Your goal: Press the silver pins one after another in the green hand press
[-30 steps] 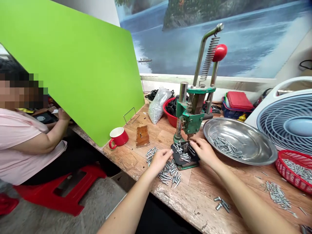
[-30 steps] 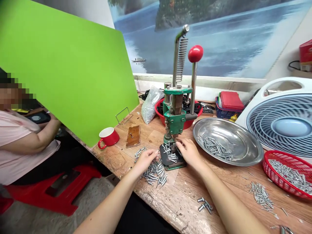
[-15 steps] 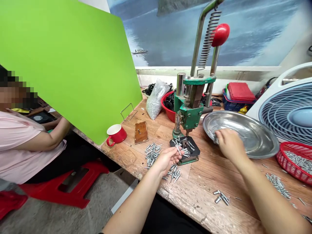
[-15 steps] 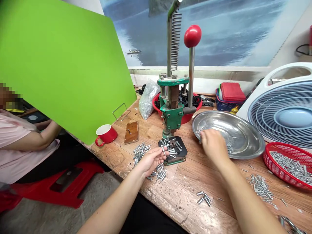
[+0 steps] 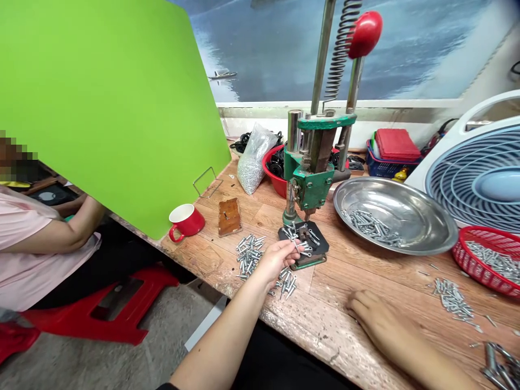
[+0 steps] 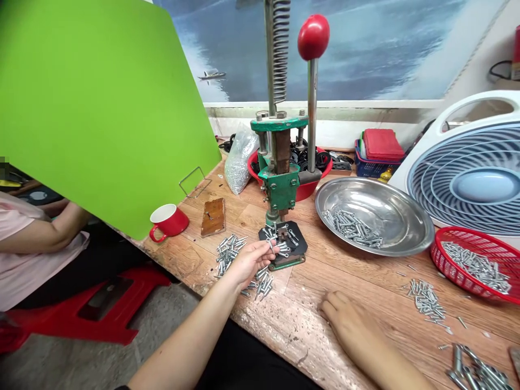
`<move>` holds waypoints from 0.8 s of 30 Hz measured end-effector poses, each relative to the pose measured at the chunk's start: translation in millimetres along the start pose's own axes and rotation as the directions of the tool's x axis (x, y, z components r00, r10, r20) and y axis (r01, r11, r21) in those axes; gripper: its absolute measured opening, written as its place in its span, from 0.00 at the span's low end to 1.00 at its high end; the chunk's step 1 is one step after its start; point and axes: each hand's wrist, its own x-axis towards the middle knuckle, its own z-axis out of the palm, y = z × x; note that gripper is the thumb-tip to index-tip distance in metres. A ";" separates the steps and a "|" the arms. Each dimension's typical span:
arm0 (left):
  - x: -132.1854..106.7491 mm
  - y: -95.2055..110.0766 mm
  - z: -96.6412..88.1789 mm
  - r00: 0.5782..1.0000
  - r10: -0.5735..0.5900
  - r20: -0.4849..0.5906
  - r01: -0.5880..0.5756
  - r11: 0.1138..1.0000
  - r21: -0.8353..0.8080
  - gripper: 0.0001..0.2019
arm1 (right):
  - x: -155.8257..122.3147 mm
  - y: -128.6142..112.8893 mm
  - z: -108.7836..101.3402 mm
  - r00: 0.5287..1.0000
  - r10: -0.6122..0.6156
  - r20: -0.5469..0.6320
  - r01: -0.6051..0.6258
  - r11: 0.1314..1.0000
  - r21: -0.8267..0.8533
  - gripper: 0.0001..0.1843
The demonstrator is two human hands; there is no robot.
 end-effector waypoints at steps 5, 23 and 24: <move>1.2 -2.5 -1.8 0.997 0.072 -0.001 -0.072 0.996 0.051 0.18 | 43.8 -5.3 -20.7 0.976 -0.040 -0.212 0.071 0.987 0.144 0.16; -4.3 -3.3 -12.2 0.994 0.092 -0.053 -0.087 0.993 0.075 0.18 | 163.8 -13.5 -47.9 0.874 -0.177 -0.452 0.265 0.954 0.140 0.11; -3.4 -2.5 -11.4 0.994 0.096 -0.052 -0.092 0.992 0.085 0.17 | 163.7 -15.0 -49.4 0.877 -0.191 -0.441 0.268 0.956 0.119 0.11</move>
